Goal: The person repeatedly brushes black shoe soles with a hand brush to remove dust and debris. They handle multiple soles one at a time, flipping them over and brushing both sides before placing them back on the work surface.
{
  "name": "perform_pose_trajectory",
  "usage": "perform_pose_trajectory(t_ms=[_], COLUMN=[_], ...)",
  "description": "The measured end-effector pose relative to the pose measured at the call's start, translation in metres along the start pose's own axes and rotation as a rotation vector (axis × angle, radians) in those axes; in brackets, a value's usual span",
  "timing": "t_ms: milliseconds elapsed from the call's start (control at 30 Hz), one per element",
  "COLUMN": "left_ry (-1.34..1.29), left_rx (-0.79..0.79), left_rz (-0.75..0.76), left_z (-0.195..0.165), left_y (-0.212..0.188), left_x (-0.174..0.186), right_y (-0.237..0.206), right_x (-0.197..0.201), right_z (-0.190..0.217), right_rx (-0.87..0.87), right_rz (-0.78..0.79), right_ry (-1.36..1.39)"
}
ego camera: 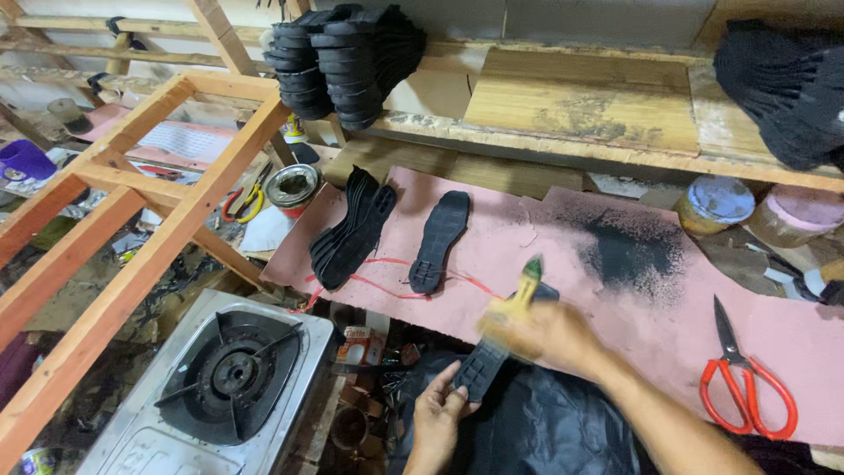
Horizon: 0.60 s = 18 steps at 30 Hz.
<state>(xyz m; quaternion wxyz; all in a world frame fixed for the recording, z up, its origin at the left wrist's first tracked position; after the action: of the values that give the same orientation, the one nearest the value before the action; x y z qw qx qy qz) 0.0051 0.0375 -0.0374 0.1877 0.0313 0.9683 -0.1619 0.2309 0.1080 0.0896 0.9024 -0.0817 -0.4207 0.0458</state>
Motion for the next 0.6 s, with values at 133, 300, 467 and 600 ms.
perform_pose_trajectory(t_ms=[133, 300, 467, 600], left_ry=[-0.097, -0.216, -0.225, -0.205], left_rx=[0.078, 0.112, 0.126, 0.082], left_rz=[-0.007, 0.069, 0.056, 0.065], left_z=[0.002, 0.006, 0.020, 0.025], left_y=[-0.005, -0.009, -0.010, -0.015], left_x=[0.001, -0.005, -0.008, -0.008], right_y=[0.037, 0.014, -0.069, -0.088], right_x=[0.076, 0.062, -0.035, -0.052], right_z=[-0.023, -0.025, -0.002, -0.023], right_rx=[-0.105, 0.004, 0.281, -0.074], right_rz=[-0.470, -0.536, -0.358, -0.233], right_ry=[-0.346, 0.073, -0.061, 0.115])
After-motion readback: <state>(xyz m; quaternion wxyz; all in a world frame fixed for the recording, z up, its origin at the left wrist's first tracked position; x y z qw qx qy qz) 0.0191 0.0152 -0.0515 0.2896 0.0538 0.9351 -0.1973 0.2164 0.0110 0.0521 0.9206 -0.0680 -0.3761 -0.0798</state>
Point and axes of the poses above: each hand's wrist, its own y-axis towards the middle knuckle, its own x-axis out of the back of the hand, z = x × y, the point moved 5 cm from there along y, towards the middle knuckle
